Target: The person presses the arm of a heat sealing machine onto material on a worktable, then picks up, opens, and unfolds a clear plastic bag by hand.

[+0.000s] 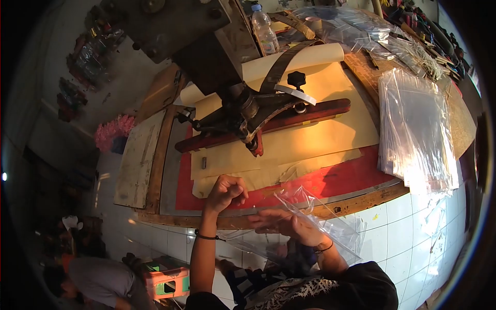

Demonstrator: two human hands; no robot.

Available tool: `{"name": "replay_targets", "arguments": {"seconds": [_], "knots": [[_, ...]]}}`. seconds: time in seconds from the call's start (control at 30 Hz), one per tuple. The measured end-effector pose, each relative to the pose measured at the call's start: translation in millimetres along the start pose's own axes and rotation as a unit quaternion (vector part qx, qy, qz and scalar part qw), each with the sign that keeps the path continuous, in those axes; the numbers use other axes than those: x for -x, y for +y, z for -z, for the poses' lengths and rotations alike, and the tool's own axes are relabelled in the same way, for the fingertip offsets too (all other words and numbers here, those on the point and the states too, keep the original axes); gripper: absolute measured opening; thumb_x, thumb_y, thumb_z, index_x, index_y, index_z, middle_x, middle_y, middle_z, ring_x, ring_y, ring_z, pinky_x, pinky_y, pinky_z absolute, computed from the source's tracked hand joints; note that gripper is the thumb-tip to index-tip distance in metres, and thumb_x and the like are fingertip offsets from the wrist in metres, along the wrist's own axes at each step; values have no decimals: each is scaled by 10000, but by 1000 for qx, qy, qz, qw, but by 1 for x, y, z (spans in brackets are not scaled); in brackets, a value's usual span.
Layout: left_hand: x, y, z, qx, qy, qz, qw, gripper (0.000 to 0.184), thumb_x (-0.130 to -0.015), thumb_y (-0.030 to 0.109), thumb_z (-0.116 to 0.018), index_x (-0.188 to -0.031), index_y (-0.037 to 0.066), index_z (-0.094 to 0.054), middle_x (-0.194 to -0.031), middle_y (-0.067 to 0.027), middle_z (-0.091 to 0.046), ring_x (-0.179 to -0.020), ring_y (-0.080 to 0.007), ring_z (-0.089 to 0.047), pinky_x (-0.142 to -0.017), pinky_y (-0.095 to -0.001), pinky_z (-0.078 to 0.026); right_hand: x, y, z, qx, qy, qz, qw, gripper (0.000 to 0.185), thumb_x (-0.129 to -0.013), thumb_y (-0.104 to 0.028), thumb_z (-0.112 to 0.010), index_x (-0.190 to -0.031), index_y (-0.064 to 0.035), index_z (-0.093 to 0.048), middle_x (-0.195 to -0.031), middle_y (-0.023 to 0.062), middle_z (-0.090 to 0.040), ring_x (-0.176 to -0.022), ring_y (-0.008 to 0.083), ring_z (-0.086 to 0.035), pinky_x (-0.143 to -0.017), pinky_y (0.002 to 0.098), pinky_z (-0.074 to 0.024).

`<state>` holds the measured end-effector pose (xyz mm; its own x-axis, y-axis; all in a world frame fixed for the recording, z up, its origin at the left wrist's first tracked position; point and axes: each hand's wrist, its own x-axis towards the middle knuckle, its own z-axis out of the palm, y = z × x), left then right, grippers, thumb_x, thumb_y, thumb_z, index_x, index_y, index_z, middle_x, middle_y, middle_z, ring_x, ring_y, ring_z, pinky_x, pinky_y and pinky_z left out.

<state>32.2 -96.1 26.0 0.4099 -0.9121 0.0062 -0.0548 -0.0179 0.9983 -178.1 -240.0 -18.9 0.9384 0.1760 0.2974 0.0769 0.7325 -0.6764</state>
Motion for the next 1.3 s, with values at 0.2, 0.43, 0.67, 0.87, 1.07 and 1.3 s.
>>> {"name": "replay_targets", "arguments": {"seconds": [0.2, 0.43, 0.67, 0.87, 1.07, 1.3], "knots": [[0, 4, -1, -24, -4, 14, 1000, 586, -852, 582, -618, -708, 14, -635, -597, -36, -596, -535, -84, -576, -493, -208, -455, -5, 1, 0, -10, -18, 13, 1000, 783, -931, -652, -330, -1475, -93, -261, -1464, 250, -327, -1333, 338, -377, -1101, 532, -275], [0, 5, -6, -44, -29, 2, 999, 613, -869, 617, -564, -753, 20, -642, -604, -23, -593, -517, -70, -556, -481, -195, -431, -9, 1, -11, -25, 51, 38, 998, 809, -909, -694, -312, -1515, -186, -140, -1439, 274, -352, -1276, 380, -438, -1046, 577, -341], [-5, 25, -26, -70, -140, -93, 983, 827, -765, 716, -598, -1240, 41, -548, -953, -65, -646, -758, -91, -603, -694, -239, -490, -8, -18, -47, 55, 137, 44, 988, 844, -918, -694, -264, -1519, -123, -104, -1399, 235, -424, -1253, 333, -478, -1000, 474, -432], [9, 93, -81, -186, -159, -132, 961, 652, -652, 360, -864, -1158, 39, -607, -1143, -121, -644, -977, -190, -653, -839, -319, -517, 12, -25, -63, 186, 161, 26, 969, 659, -1017, -494, -296, -1483, -32, -235, -1391, 165, -444, -1291, 240, -435, -1041, 360, -382], [29, 103, -83, -217, -124, -184, 951, 245, -727, 227, -823, -799, 36, -687, -1002, -108, -694, -884, -161, -677, -745, -290, -541, 25, -13, -75, 304, 190, -41, 933, 598, -1032, -385, -350, -1462, 16, -246, -1369, 147, -451, -1262, 206, -447, -1053, 355, -371], [62, 111, -75, -159, -112, -200, 960, 286, -792, 256, -776, -730, 22, -624, -991, -124, -678, -829, -155, -662, -756, -293, -522, 21, -18, -108, 325, 131, -59, 935, 469, -1016, -295, -437, -1417, -54, -404, -1372, 142, -469, -1264, 212, -424, -1070, 361, -297]]}}
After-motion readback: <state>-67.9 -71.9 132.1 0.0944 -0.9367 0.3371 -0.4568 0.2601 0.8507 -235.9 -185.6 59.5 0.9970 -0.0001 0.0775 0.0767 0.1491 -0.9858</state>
